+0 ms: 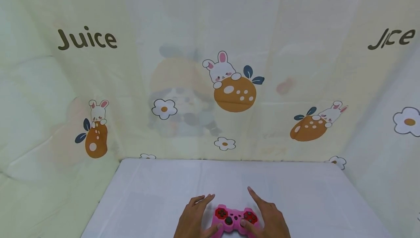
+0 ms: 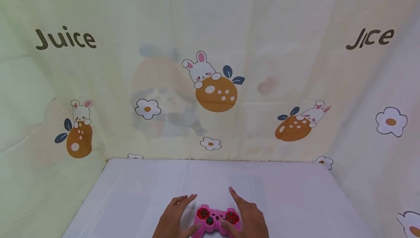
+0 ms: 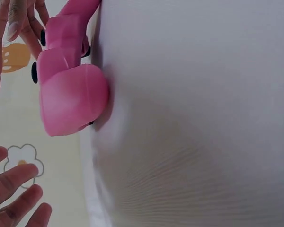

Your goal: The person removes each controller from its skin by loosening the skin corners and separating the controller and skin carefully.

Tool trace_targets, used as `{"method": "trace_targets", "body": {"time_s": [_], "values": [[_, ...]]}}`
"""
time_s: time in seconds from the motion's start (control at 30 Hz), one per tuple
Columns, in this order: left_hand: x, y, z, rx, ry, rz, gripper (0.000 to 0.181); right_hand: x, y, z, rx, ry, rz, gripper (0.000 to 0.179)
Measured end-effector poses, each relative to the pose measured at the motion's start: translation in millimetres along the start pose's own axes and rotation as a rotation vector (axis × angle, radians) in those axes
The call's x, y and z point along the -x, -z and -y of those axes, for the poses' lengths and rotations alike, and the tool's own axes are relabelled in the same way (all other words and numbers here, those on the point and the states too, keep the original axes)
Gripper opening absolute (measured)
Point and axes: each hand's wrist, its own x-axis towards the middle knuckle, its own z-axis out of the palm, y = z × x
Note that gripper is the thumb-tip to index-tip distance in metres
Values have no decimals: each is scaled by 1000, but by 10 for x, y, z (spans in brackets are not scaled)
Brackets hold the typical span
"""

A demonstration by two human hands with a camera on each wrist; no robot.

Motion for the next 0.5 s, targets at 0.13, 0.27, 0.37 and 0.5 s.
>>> {"method": "trace_targets", "body": {"time_s": [0.13,0.27,0.37,0.5], "values": [[14,-20,14,22,33,22,78,1,-29,-20,13,18,-13,101],[41,-63,30,58,43,28,76,12,-80,-56,-8,41,-32,99],[61,-104,32,94,51,39,74,11,-132,-81,-26,47,-28,97],[80,-134,22,136,85,65,74,2,-195,-110,-26,66,-27,95]]}}
